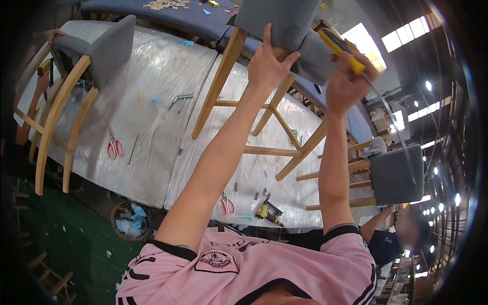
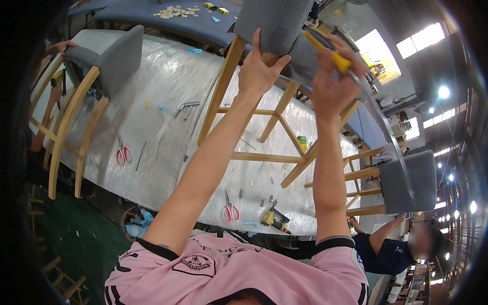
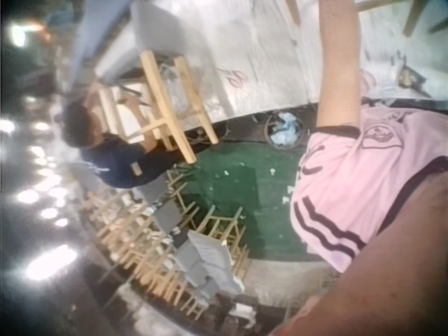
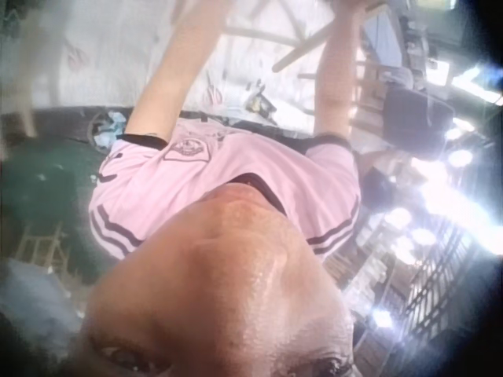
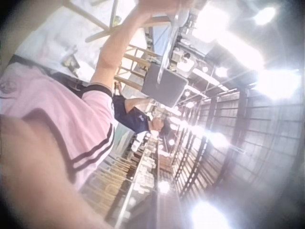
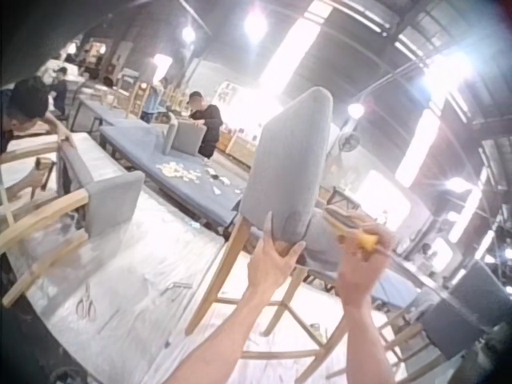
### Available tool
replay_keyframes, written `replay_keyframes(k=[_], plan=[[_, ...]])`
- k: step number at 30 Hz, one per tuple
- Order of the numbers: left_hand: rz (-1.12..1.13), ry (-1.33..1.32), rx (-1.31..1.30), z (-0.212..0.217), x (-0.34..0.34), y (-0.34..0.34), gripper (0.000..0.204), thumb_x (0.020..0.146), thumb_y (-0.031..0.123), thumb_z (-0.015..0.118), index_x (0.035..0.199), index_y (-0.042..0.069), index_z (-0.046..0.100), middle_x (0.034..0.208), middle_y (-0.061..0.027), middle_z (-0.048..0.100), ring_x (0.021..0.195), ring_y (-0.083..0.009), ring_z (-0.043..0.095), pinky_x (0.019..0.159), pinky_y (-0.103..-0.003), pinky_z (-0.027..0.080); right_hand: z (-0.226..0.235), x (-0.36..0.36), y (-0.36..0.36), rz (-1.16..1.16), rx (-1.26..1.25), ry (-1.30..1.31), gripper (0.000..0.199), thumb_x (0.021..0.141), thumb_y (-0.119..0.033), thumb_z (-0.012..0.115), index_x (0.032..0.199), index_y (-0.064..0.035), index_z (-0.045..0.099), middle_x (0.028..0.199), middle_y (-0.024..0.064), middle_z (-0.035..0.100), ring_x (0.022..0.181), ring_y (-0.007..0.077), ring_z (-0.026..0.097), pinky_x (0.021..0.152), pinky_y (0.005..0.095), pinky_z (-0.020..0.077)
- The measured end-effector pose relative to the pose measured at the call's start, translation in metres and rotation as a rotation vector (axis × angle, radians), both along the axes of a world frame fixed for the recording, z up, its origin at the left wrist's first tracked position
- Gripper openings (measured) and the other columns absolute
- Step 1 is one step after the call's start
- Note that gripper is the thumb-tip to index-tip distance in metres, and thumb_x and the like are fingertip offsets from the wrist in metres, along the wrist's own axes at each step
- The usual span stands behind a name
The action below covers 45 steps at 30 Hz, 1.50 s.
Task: The person stretches and secures gray fabric over a wooden chair frame using a staple gun, scissors, and a screwdriver. They repeatedly pull the fabric taut, staple it to the underside, trim excess material, and adjust the fit around the seat and backrest.
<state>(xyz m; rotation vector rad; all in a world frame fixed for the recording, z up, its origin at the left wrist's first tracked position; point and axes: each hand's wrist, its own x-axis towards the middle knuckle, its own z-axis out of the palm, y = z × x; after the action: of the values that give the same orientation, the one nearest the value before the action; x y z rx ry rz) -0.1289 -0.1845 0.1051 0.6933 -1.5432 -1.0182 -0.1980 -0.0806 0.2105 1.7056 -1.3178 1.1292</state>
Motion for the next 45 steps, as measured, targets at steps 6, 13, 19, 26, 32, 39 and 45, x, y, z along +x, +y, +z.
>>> replay_keyframes(k=[6, 13, 19, 26, 32, 39, 45], plan=[[-0.022, -0.014, -0.020, 0.005, 0.011, 0.005, 0.109, 0.087, 0.058, 0.075, 0.165, 0.020, 0.010, 0.123, -0.0278, 0.064, 0.109, -0.0459, 0.067, 0.092, -0.051, 0.055, 0.001, 0.007, 0.019, 0.176, 0.036, -0.401, 0.024, 0.098, -0.012, 0.070, 0.113, 0.0016, 0.057, 0.102, 0.0109, 0.073, 0.079, 0.0184, 0.071, 0.070, 0.0303, 0.0591], [-0.013, 0.070, -0.081, -0.007, 0.016, 0.045, 0.111, 0.081, 0.053, 0.083, 0.163, 0.011, 0.020, 0.129, -0.0304, 0.064, 0.114, -0.0460, 0.067, 0.095, -0.050, 0.055, 0.027, -0.056, 0.048, -0.136, 0.329, -0.582, 0.026, 0.098, -0.011, 0.065, 0.122, -0.0028, 0.067, 0.114, 0.0163, 0.070, 0.065, 0.0113, 0.066, 0.057, 0.0253, 0.0534], [0.027, 0.112, -0.113, 0.002, 0.027, 0.070, 0.117, 0.075, 0.053, 0.088, 0.158, 0.005, 0.021, 0.134, -0.0314, 0.056, 0.120, -0.0447, 0.063, 0.097, -0.048, 0.054, 0.015, -0.024, 0.061, -0.283, 0.507, -0.495, 0.072, 0.079, -0.049, 0.089, 0.134, -0.0097, 0.067, 0.080, 0.0039, 0.068, 0.058, 0.0108, 0.062, 0.049, 0.0262, 0.0484], [0.100, 0.210, -0.173, -0.008, 0.013, 0.071, 0.117, 0.073, 0.053, 0.090, 0.157, 0.005, 0.024, 0.103, -0.0235, 0.062, 0.098, -0.0412, 0.065, 0.082, -0.047, 0.054, 0.007, -0.017, 0.064, -0.355, 0.481, -0.438, 0.072, 0.074, -0.049, 0.091, 0.128, -0.0080, 0.069, 0.083, 0.0070, 0.070, 0.064, 0.0142, 0.065, 0.059, 0.0302, 0.0543], [0.105, 0.167, -0.155, -0.007, 0.012, 0.073, 0.107, 0.079, 0.053, 0.086, 0.155, 0.005, 0.028, 0.129, -0.0301, 0.062, 0.118, -0.0451, 0.065, 0.095, -0.048, 0.054, -0.004, -0.012, 0.059, -0.448, 0.339, -0.199, 0.066, 0.074, -0.046, 0.091, 0.121, -0.0051, 0.069, 0.088, 0.0075, 0.071, 0.081, 0.0145, 0.068, 0.070, 0.0305, 0.0533], [0.045, 0.280, -0.101, -0.003, 0.006, 0.047, 0.105, 0.078, 0.046, 0.087, 0.154, 0.002, 0.030, 0.127, -0.0302, 0.061, 0.117, -0.0475, 0.061, 0.100, -0.048, 0.049, -0.011, -0.011, 0.053, -0.322, 0.230, -0.437, 0.034, 0.092, -0.019, 0.074, 0.121, -0.0038, 0.066, 0.093, 0.0142, 0.070, 0.084, 0.0243, 0.068, 0.071, 0.0396, 0.0521], [-0.044, 0.207, -0.045, 0.007, 0.015, 0.058, 0.104, 0.083, 0.042, 0.086, 0.156, -0.001, 0.026, 0.147, -0.0288, 0.047, 0.134, -0.0369, 0.049, 0.113, -0.043, 0.038, -0.083, -0.032, 0.191, 0.193, -0.403, -1.159, 0.025, 0.100, -0.016, 0.067, 0.124, -0.0113, 0.063, 0.097, 0.0038, 0.066, 0.078, 0.0064, 0.059, 0.065, 0.0268, 0.0524]])
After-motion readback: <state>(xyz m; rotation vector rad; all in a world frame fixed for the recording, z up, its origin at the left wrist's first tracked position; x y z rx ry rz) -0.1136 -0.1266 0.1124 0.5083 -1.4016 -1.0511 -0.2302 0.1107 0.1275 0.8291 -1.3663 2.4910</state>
